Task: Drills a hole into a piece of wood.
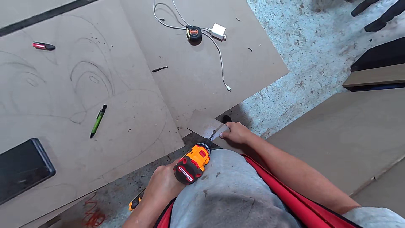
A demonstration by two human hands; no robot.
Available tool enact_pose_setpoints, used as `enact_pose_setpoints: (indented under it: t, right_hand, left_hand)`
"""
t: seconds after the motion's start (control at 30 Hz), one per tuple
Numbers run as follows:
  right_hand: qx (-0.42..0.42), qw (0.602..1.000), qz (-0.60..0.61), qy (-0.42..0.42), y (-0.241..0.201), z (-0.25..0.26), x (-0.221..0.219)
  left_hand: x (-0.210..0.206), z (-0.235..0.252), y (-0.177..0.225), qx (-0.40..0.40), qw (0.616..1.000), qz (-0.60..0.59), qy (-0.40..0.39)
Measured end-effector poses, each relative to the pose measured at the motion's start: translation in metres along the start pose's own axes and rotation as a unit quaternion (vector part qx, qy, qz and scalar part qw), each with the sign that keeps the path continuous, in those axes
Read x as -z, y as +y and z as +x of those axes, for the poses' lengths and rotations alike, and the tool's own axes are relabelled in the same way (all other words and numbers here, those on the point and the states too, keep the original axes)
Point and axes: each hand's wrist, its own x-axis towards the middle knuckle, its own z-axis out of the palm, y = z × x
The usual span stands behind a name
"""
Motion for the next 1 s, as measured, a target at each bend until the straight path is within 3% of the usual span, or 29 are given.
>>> enact_pose_setpoints:
  t: [0.17,0.3,0.37,0.5,0.6,0.7,0.83,1.0]
  right_hand:
    - [0.001,1.000,0.014,-0.002,0.003,0.002,0.001]
    - [-0.002,1.000,0.012,0.003,0.000,0.001,0.003]
    - [-0.005,1.000,0.015,0.007,-0.003,0.000,0.003]
    - [0.007,1.000,0.012,0.000,-0.004,0.001,0.001]
    - [0.011,1.000,0.003,-0.014,-0.006,0.001,0.000]
    - [0.010,1.000,-0.001,-0.016,-0.005,0.004,0.001]
    - [0.006,1.000,-0.002,-0.012,-0.005,0.004,0.004]
    - [-0.006,1.000,-0.001,-0.003,-0.009,0.001,0.006]
  left_hand:
    - [-0.013,0.001,-0.017,-0.075,0.993,-0.018,0.084]
    - [-0.021,-0.006,-0.014,-0.073,0.986,-0.004,0.147]
    - [-0.019,-0.007,-0.008,-0.047,0.990,0.005,0.131]
    - [-0.003,0.005,-0.004,0.026,1.000,0.003,0.009]
    - [0.002,0.010,-0.008,0.014,1.000,0.010,-0.023]
    - [0.000,0.005,-0.013,-0.019,1.000,0.003,0.019]
    - [-0.018,-0.007,-0.018,-0.081,0.985,-0.005,0.152]
    - [-0.011,-0.017,-0.003,-0.015,0.992,-0.004,0.128]
